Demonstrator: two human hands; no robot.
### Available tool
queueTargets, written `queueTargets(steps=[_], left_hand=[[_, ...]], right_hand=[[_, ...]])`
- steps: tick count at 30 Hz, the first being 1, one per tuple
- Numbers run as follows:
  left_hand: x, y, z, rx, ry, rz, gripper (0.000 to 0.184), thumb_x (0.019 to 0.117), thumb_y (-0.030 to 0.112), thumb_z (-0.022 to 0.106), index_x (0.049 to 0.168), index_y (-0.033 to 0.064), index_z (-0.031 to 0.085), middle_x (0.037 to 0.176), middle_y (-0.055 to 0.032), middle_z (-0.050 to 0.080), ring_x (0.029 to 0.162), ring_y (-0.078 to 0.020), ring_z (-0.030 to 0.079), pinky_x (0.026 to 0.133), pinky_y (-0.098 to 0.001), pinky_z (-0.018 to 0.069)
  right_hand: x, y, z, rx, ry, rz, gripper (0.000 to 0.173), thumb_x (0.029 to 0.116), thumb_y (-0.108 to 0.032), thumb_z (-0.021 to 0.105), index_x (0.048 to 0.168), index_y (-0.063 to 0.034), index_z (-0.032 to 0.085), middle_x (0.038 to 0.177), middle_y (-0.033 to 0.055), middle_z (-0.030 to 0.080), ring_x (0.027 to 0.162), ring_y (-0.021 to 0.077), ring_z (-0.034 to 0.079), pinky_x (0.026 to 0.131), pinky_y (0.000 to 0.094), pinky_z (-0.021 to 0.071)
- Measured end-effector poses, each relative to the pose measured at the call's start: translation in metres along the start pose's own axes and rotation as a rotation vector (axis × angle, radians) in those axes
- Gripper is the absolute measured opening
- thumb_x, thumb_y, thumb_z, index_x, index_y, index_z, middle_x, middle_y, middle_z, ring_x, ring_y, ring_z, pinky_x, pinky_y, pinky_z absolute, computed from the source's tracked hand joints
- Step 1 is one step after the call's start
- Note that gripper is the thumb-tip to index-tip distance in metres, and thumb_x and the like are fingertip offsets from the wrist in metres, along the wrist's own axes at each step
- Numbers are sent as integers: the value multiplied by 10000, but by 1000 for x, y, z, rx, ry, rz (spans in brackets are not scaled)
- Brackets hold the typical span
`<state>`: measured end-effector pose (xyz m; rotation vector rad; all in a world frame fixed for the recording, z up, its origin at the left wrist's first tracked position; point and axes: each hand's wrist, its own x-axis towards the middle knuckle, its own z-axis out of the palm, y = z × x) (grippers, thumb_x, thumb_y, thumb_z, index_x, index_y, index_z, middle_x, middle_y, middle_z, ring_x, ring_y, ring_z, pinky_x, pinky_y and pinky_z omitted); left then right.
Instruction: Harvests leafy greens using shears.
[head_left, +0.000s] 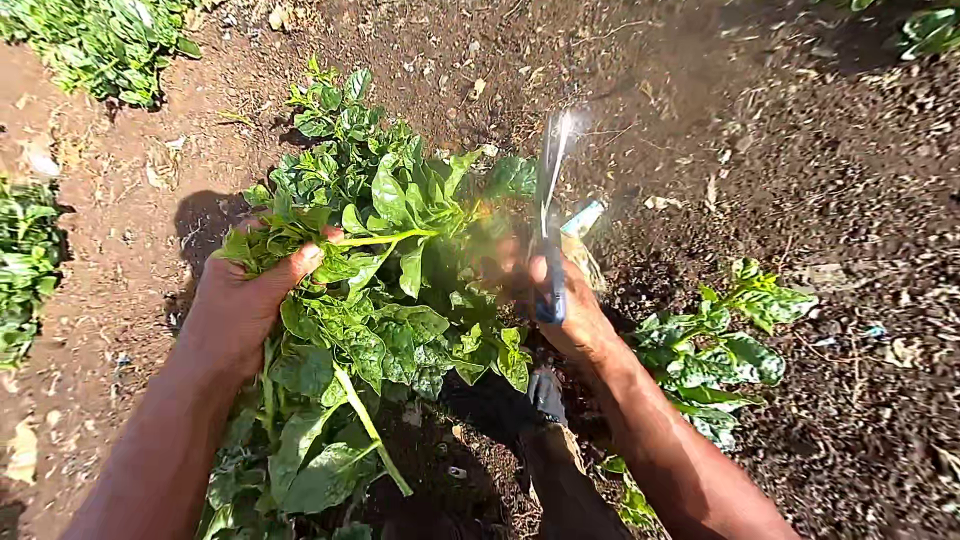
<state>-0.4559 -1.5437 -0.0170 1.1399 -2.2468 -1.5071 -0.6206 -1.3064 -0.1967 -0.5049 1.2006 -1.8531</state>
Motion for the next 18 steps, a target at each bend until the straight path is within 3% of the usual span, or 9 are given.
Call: queueTargets(steps=[2, 6, 13, 18], left_hand=[[15, 3, -12, 43, -39, 20, 291, 1009, 84, 591, 1280, 189, 603, 1150, 48, 711, 882, -47, 690, 733, -203, 592], [34, 8, -21, 106, 12, 12, 235, 1015, 114, 610, 1235, 193, 638, 1121, 93, 718, 935, -20, 696, 808, -210, 595], [53, 18, -14, 67, 130, -12, 169, 1007, 114, 614, 1159, 188, 606, 1010, 129, 726, 924, 5, 704, 828, -214, 610], [44, 10, -21, 44, 54, 6, 227, 1004, 111, 626, 1215, 193, 630, 1093, 90, 734, 911, -25, 714, 780, -207, 610]], right_hand=[[-4, 9, -9, 314, -127, 213, 696, 898, -729, 588, 1190, -98, 620, 894, 54, 711, 763, 151, 700, 640, 266, 583], [-7, 31, 0, 669, -217, 483, 688, 898, -737, 575, 1084, -80, 654, 782, 33, 659, 622, 99, 656, 527, 202, 540], [8, 41, 19, 802, -240, 517, 644, 926, -691, 579, 1056, -66, 664, 757, 28, 640, 586, 81, 625, 516, 182, 517], [22, 47, 24, 802, -198, 504, 640, 957, -674, 544, 1052, -51, 657, 747, 33, 634, 564, 69, 610, 478, 158, 478]])
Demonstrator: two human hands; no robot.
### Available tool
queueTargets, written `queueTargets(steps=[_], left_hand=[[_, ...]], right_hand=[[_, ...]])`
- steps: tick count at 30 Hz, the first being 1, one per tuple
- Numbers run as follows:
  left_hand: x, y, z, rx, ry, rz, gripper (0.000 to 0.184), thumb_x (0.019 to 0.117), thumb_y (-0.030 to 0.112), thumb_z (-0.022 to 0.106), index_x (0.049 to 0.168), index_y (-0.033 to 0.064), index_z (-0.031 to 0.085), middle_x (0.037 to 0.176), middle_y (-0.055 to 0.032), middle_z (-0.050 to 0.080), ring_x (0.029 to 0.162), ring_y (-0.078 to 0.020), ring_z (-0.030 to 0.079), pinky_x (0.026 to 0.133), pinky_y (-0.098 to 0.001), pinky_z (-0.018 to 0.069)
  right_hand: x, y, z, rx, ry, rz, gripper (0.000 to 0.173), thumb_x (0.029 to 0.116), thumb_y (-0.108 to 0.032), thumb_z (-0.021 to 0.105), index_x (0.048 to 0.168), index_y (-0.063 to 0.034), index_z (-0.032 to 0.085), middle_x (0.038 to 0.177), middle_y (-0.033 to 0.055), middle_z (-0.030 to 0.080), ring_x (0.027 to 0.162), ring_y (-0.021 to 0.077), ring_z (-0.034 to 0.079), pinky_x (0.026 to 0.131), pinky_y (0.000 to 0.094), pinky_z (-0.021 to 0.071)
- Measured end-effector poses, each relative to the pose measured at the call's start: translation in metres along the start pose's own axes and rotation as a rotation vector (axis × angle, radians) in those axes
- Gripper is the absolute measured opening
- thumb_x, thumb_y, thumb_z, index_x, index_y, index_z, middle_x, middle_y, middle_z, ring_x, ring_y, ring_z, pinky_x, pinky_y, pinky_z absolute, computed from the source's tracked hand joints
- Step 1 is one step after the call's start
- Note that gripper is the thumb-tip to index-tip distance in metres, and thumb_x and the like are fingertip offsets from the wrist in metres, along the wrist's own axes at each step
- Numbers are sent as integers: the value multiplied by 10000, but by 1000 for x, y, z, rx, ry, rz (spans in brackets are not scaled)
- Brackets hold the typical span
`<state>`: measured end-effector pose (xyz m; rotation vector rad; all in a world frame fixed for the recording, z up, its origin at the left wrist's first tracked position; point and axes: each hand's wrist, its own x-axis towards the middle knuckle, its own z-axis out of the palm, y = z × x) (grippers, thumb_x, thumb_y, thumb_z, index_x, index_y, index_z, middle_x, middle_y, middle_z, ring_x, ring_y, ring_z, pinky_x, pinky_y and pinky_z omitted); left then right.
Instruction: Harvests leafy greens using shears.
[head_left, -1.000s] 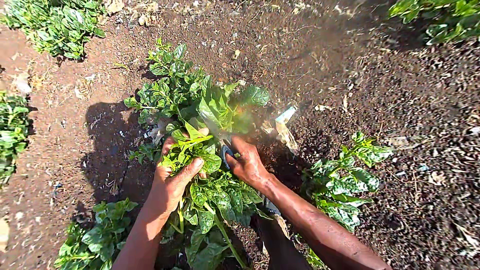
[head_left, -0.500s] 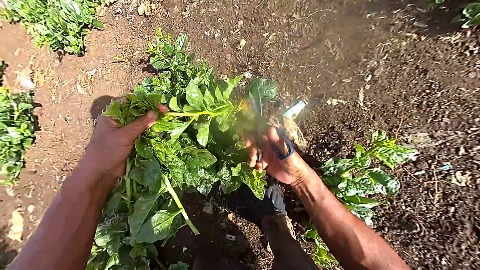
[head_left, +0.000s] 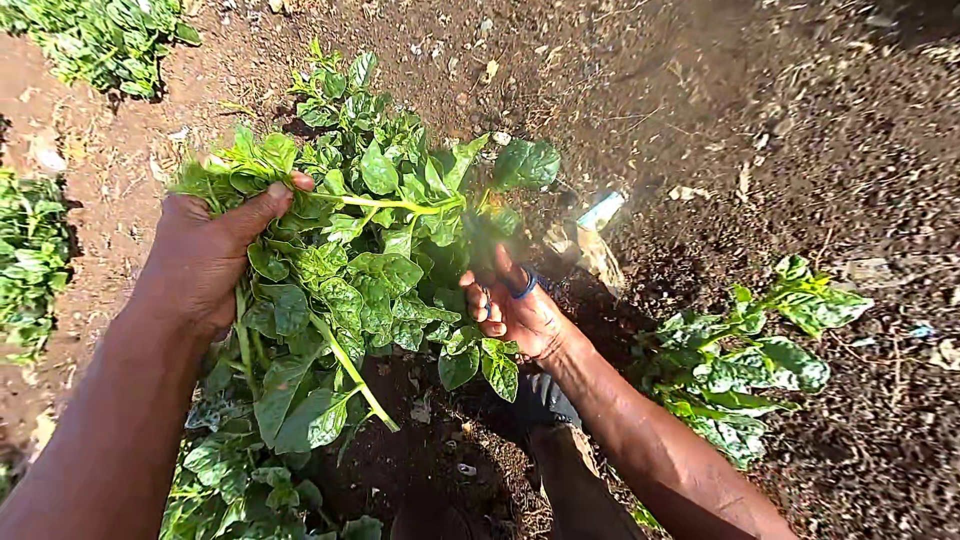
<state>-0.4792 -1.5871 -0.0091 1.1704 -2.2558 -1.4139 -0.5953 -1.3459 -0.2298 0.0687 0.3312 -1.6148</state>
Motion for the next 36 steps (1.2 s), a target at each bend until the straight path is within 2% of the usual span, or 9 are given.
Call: queueTargets(steps=[3, 7, 12, 15, 18, 22, 28, 31, 36], left_hand=[[-10, -8, -4, -30, -63, 29, 258, 1012, 87, 608, 1242, 204, 613, 1149, 53, 720, 849, -49, 711, 706, -196, 602], [-18, -12, -2, -33, -83, 61, 285, 1008, 85, 607, 1272, 191, 598, 1186, 35, 705, 938, -68, 705, 758, -210, 604], [-19, -19, -1, -69, -62, 79, 308, 1000, 57, 603, 1282, 178, 590, 1188, 19, 700, 928, -80, 699, 750, -218, 601], [-18, -19, -1, -76, -28, 62, 281, 1008, 86, 611, 1270, 186, 593, 1183, 39, 712, 963, -69, 705, 789, -213, 602], [-16, -17, -3, -75, -13, 58, 271, 1005, 94, 623, 1257, 194, 613, 1171, 49, 717, 954, -62, 706, 787, -210, 601], [-14, -19, -4, -76, -25, 62, 271, 1007, 88, 619, 1257, 191, 615, 1167, 41, 717, 910, -69, 710, 759, -212, 603], [-14, -21, -3, -82, -22, 82, 291, 1005, 71, 615, 1265, 203, 602, 1176, 44, 714, 924, -66, 710, 761, -207, 604], [-18, -21, 0, -89, -29, 90, 299, 1000, 55, 611, 1269, 182, 591, 1187, 29, 708, 943, -77, 708, 775, -214, 606], [-23, -23, 0, -55, -47, 105, 294, 1005, 77, 605, 1274, 194, 587, 1165, 45, 705, 922, -61, 697, 759, -208, 601]], right_hand=[[6, 4, 0, -18, 60, -5, 618, 1011, -648, 455, 1040, -58, 637, 716, 18, 610, 540, 60, 587, 461, 153, 462], [11, 16, 0, 30, 86, -19, 587, 1029, -607, 457, 1050, -45, 627, 723, 40, 617, 550, 84, 604, 474, 170, 487], [19, 29, 1, 120, 10, -84, 605, 970, -630, 556, 1097, -44, 640, 783, 76, 666, 624, 130, 663, 545, 210, 546], [21, 38, 6, 63, 73, -103, 579, 1011, -617, 487, 1101, -62, 622, 803, 66, 664, 668, 128, 662, 565, 215, 535], [19, 40, 11, -101, 220, -90, 503, 1101, -486, 352, 1082, -49, 600, 766, 54, 653, 612, 102, 632, 512, 194, 501], [16, 33, 7, -233, 304, -72, 412, 1122, -375, 362, 1062, -42, 597, 719, 35, 650, 551, 74, 601, 469, 176, 467], [19, 22, -7, -254, 210, -39, 507, 1112, -463, 316, 1099, -41, 597, 751, 33, 656, 576, 72, 609, 488, 170, 474], [21, 27, -8, -167, 176, -57, 530, 1095, -507, 353, 1067, -47, 616, 731, 26, 645, 570, 66, 600, 489, 164, 466], [21, 29, -7, -262, 234, -63, 439, 1120, -405, 344, 1080, -45, 593, 721, 33, 649, 551, 71, 590, 472, 169, 450]])
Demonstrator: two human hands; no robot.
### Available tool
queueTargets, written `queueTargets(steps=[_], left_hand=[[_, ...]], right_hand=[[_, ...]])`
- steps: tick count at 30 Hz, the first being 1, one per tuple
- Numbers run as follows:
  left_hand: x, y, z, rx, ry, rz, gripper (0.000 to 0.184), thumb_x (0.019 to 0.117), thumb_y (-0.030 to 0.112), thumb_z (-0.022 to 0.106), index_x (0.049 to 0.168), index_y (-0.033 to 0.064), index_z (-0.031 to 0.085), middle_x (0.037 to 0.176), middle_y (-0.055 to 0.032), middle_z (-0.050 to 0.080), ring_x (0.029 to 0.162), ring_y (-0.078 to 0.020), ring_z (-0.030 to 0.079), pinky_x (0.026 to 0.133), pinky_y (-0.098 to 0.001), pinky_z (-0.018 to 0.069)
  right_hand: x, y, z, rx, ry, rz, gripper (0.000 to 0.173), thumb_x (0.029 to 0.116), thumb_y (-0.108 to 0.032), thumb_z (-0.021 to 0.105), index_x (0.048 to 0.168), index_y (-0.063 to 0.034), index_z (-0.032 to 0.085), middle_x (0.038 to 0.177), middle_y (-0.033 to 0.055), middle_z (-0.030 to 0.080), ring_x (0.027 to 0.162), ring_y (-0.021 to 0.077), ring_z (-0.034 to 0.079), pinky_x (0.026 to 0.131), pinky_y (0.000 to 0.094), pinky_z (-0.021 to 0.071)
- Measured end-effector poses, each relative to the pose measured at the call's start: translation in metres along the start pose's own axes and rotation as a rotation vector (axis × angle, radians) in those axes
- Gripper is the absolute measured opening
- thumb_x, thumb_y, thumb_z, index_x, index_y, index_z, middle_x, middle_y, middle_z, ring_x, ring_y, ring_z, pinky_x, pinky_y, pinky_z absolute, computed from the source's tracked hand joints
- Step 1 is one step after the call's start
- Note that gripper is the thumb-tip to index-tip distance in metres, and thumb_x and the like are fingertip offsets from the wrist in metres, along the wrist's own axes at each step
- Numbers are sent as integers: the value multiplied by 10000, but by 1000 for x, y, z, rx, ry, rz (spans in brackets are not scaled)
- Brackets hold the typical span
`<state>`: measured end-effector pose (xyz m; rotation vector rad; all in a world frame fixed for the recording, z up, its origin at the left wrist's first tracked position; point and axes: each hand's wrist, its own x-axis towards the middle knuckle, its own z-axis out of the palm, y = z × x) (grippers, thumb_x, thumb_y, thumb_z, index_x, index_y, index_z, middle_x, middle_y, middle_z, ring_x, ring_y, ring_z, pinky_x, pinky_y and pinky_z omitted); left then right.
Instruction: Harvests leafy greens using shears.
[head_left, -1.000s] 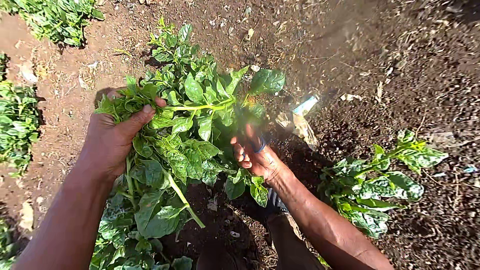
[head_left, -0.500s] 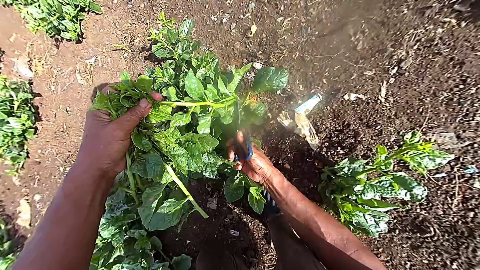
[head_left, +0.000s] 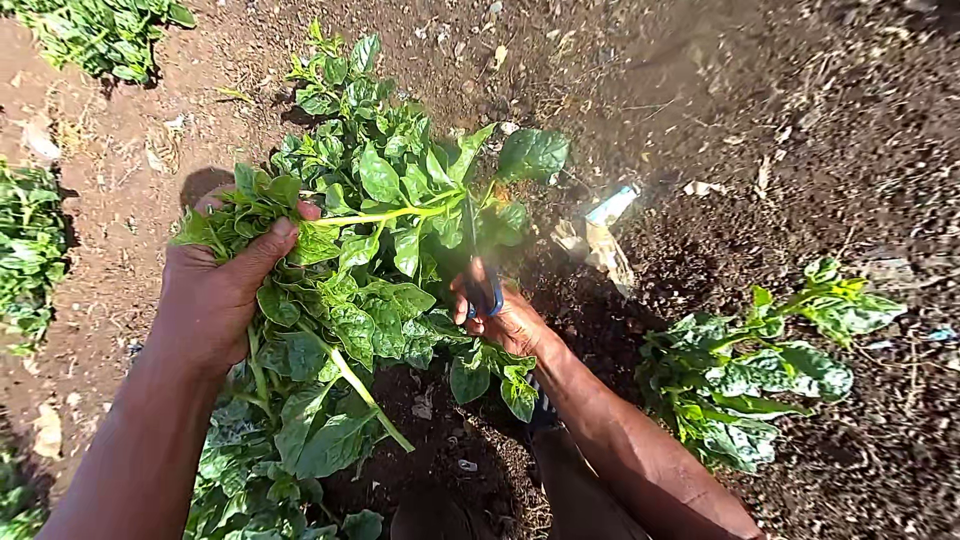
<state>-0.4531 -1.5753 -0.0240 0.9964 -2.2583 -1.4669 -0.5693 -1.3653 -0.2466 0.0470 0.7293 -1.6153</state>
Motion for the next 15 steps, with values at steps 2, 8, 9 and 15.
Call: queueTargets(steps=[2, 8, 9, 15], left_hand=[[0, 0, -1, 3, 28, -13, 292, 1005, 77, 609, 1272, 192, 587, 1162, 48, 710, 928, -60, 701, 768, -207, 601], [7, -3, -8, 12, 84, -29, 309, 1004, 91, 622, 1294, 194, 595, 1184, 58, 708, 984, -65, 703, 823, -223, 601], [8, -5, -10, 11, 95, -36, 313, 1005, 90, 621, 1301, 189, 597, 1184, 57, 711, 980, -66, 706, 823, -225, 604], [10, -16, -17, -17, 159, -105, 275, 1013, 111, 613, 1276, 189, 600, 1181, 49, 709, 955, -77, 709, 802, -239, 607]], right_hand=[[-1, -1, 2, -80, 52, -1, 403, 1121, -364, 375, 1074, -32, 600, 713, 26, 644, 540, 69, 582, 456, 175, 447], [0, -10, 9, -452, 226, 7, 339, 1093, -335, 497, 1059, -44, 666, 720, 7, 664, 549, 55, 589, 454, 186, 442], [1, -12, 9, -537, 232, 4, 343, 1085, -350, 513, 1062, -50, 680, 739, 6, 675, 567, 59, 601, 475, 201, 461], [3, -10, 14, -679, 248, -7, 399, 1068, -421, 531, 1002, -56, 679, 739, 18, 688, 564, 71, 605, 493, 229, 468]])
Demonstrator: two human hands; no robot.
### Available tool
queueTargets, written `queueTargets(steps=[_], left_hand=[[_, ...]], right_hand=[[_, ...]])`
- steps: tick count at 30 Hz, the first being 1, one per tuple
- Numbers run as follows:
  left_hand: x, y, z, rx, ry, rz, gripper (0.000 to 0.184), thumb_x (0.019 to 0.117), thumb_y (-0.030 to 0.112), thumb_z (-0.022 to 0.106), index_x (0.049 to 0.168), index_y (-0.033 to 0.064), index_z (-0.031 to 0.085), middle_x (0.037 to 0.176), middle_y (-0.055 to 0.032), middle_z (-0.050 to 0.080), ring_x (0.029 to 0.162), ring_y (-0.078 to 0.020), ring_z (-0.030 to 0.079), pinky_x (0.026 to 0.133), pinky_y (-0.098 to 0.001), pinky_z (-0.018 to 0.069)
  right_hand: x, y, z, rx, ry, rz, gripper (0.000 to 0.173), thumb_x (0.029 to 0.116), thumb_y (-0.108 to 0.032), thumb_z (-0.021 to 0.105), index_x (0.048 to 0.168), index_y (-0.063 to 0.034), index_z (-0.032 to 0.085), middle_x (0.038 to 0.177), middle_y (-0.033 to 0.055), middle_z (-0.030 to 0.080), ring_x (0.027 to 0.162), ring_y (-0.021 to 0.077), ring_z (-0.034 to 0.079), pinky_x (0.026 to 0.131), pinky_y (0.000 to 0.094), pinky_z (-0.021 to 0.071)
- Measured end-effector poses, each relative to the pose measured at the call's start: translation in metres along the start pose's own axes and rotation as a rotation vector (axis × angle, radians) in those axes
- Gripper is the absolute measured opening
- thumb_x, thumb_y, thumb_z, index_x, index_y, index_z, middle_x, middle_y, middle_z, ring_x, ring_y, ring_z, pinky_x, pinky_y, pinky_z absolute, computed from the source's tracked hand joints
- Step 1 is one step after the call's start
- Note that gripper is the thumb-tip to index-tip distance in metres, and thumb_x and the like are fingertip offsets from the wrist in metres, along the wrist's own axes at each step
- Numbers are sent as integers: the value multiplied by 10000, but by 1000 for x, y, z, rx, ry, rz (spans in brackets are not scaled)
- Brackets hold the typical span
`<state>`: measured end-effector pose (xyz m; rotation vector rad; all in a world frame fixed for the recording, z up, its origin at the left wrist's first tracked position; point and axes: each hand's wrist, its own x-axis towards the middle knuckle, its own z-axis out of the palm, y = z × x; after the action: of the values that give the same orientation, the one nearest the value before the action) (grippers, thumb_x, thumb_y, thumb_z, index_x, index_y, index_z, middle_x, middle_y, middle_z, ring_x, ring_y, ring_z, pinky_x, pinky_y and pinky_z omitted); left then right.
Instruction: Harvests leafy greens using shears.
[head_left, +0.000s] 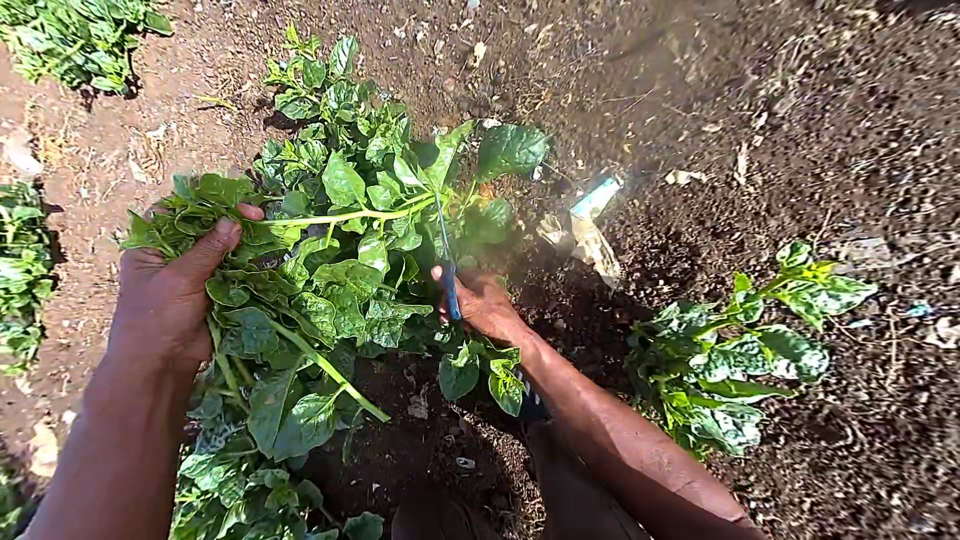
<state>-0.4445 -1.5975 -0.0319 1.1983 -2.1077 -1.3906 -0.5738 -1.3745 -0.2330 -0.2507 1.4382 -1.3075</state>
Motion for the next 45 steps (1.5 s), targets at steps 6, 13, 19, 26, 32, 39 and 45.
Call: queueTargets(steps=[6, 13, 19, 26, 32, 39, 45], left_hand=[[-7, 1, 4, 9, 7, -2, 270, 1011, 99, 609, 1267, 184, 601, 1164, 58, 713, 957, -61, 706, 800, -234, 607], [-10, 0, 2, 8, -12, 23, 285, 1012, 104, 615, 1281, 193, 589, 1165, 66, 707, 995, -58, 698, 842, -236, 601], [-15, 0, 7, -1, 18, 0, 298, 1004, 110, 632, 1285, 197, 581, 1140, 70, 705, 967, -49, 698, 832, -243, 607], [-39, -10, 6, 10, -26, -46, 297, 989, 79, 626, 1261, 193, 597, 1072, 55, 700, 879, -51, 692, 750, -240, 614], [-56, -22, 5, -49, -2, -42, 259, 977, 52, 609, 1205, 176, 614, 985, 45, 713, 778, -61, 694, 687, -236, 618], [-41, -17, -2, -42, 22, 25, 272, 1004, 64, 596, 1255, 167, 599, 1114, 39, 713, 885, -63, 695, 751, -228, 605], [-40, -13, -1, -43, -20, 53, 274, 995, 90, 621, 1245, 199, 600, 1118, 58, 709, 906, -57, 699, 759, -234, 614]], right_hand=[[0, -2, -12, 78, -80, 64, 376, 1089, -395, 489, 1121, -67, 670, 760, 3, 692, 586, 47, 620, 472, 186, 452], [9, 11, -42, 225, -185, 84, 346, 1081, -372, 514, 1016, -61, 651, 678, 3, 627, 481, 38, 537, 400, 154, 390], [14, 16, -49, 381, -282, 93, 343, 1096, -329, 473, 929, -73, 630, 618, -12, 580, 440, 25, 509, 385, 139, 398], [8, 18, -51, 499, -358, 100, 363, 1110, -336, 426, 973, -60, 618, 584, -47, 533, 428, 4, 498, 389, 125, 421], [1, 35, -57, 533, -516, 38, 467, 1049, -521, 495, 1092, -82, 647, 718, -34, 621, 534, 15, 569, 445, 131, 443], [-8, 38, -53, 459, -482, 31, 491, 1019, -543, 548, 1080, -66, 645, 720, -17, 649, 520, 29, 581, 428, 145, 441], [-6, 27, -60, 395, -448, 1, 418, 1048, -465, 522, 1053, -72, 664, 695, -45, 617, 506, -5, 538, 423, 122, 412]])
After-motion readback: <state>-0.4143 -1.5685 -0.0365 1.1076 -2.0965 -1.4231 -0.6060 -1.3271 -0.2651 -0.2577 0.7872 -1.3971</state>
